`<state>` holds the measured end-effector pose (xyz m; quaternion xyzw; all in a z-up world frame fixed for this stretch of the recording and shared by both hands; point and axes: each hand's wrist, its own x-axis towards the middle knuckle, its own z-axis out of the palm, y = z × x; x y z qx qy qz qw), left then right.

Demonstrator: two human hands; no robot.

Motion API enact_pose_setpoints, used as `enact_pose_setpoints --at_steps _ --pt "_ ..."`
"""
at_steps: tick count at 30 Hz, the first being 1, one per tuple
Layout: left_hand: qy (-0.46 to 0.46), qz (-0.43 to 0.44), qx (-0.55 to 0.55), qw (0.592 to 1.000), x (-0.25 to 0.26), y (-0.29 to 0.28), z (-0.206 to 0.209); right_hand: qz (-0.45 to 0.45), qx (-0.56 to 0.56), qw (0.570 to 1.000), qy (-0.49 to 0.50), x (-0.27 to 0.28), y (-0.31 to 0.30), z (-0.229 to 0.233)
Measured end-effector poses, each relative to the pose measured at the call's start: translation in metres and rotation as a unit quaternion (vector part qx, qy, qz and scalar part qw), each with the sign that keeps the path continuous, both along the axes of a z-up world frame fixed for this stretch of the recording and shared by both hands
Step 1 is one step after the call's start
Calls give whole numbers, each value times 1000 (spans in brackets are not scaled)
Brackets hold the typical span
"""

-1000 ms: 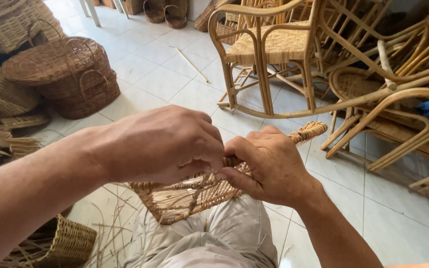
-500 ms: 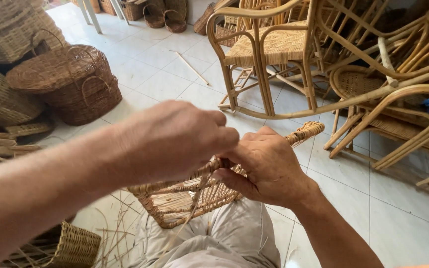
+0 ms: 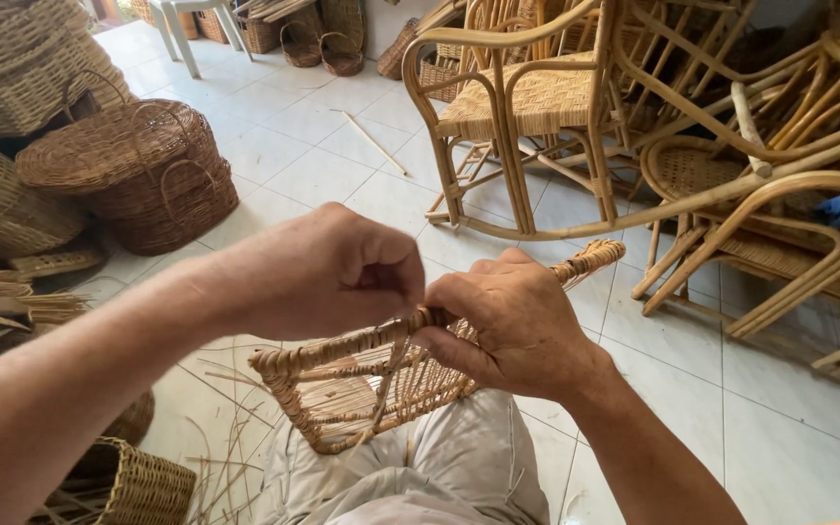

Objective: The person weaves thin wooden strips into a flat rectangular piece for a basket by hand, pulling strips through the structure and securing the edges.

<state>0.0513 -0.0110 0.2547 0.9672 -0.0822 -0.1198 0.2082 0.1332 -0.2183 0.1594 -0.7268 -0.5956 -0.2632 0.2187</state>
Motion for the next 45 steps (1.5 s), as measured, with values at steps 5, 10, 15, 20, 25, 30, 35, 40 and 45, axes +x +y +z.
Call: enact_pose_setpoints --at_steps 5,10,15,20,25,30,35,40,45 --pt "-118 27 -99 988 9 -4 -31 -5 -3 1000 4 3 0 -1" --pt "-384 -118 70 913 -11 14 -30 -10 -13 1000 13 9 7 2" --pt "-326 -144 -73 931 -80 2 -94 -34 -33 998 32 23 17 -2" --pt "-124 91 -124 980 -85 -7 -215 -32 -37 997 58 28 26 3" --pt "7 207 -595 777 -74 -39 -271 -38 -44 996 61 35 28 2" --pt "-193 78 -265 942 -99 -50 -225 -43 -54 996 64 40 30 2" --pt "-370 123 -120 913 -85 -22 -245 -39 -49 996 65 38 33 1" --pt "57 257 -393 881 -75 -31 -243 -45 -56 996 60 39 31 2" --pt "-18 305 -228 924 -57 -28 -271 -40 -48 997 54 39 31 3"
